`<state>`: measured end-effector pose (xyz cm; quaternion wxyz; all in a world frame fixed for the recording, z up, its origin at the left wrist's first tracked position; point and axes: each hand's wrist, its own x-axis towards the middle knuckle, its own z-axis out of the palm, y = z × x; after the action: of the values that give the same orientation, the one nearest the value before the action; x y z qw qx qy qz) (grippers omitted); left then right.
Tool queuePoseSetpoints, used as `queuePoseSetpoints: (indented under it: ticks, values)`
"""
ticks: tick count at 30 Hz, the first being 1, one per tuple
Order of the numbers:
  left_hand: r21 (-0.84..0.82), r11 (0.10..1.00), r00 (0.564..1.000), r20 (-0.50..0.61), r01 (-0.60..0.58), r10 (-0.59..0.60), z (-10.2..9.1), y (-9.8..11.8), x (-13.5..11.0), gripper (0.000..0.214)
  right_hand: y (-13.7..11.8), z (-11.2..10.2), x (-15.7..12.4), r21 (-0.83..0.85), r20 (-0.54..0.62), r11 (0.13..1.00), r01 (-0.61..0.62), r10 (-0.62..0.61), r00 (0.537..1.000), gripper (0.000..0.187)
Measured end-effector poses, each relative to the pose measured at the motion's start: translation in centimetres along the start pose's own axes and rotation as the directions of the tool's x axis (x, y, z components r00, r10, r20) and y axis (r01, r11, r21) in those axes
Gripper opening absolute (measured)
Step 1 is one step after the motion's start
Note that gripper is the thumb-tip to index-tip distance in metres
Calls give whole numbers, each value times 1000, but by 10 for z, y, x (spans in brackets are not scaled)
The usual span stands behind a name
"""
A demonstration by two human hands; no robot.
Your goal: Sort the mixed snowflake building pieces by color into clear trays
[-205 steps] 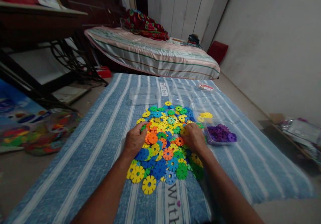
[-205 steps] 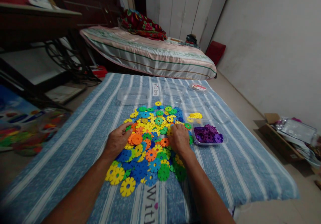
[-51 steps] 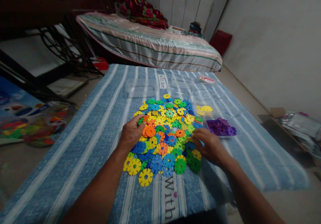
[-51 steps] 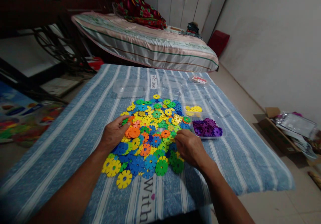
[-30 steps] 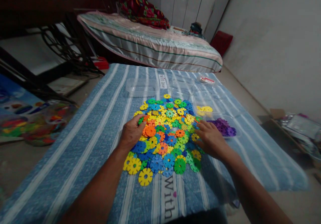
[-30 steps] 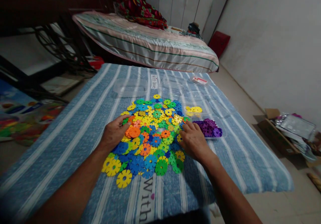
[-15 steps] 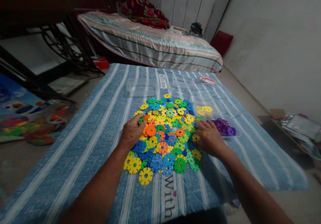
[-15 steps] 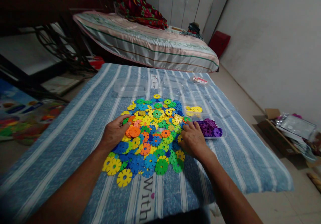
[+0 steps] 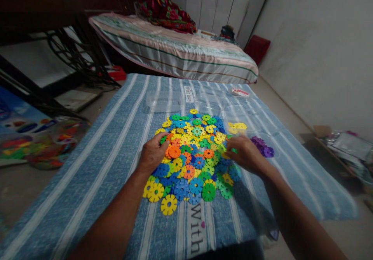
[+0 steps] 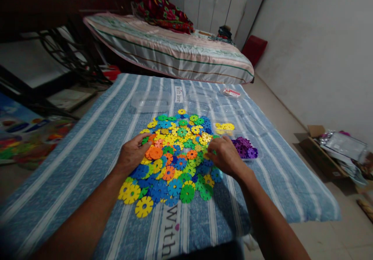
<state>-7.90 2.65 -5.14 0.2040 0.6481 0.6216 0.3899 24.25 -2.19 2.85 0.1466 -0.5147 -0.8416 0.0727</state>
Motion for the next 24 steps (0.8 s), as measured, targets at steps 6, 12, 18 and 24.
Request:
queuePoseSetpoints:
  ticks: [6,12,18,24]
  values:
    - [11,1000,1000,-6,-3,3,0,-1,0,43,27,-27,14,-145,-586,932,-332,190,788,16]
    - [11,1000,1000,1,9,-9,-1,3,0,44,11,-15,2,20,-440,981,-191,180,880,21]
    - [29,999,1000,6,14,-14,-3,6,-1,45,-18,9,-16,117,-26,988,-105,109,994,18]
    - [28,1000,1000,-2,2,-2,-2,4,-1,44,-36,15,-38,50,262,995,-89,72,962,13]
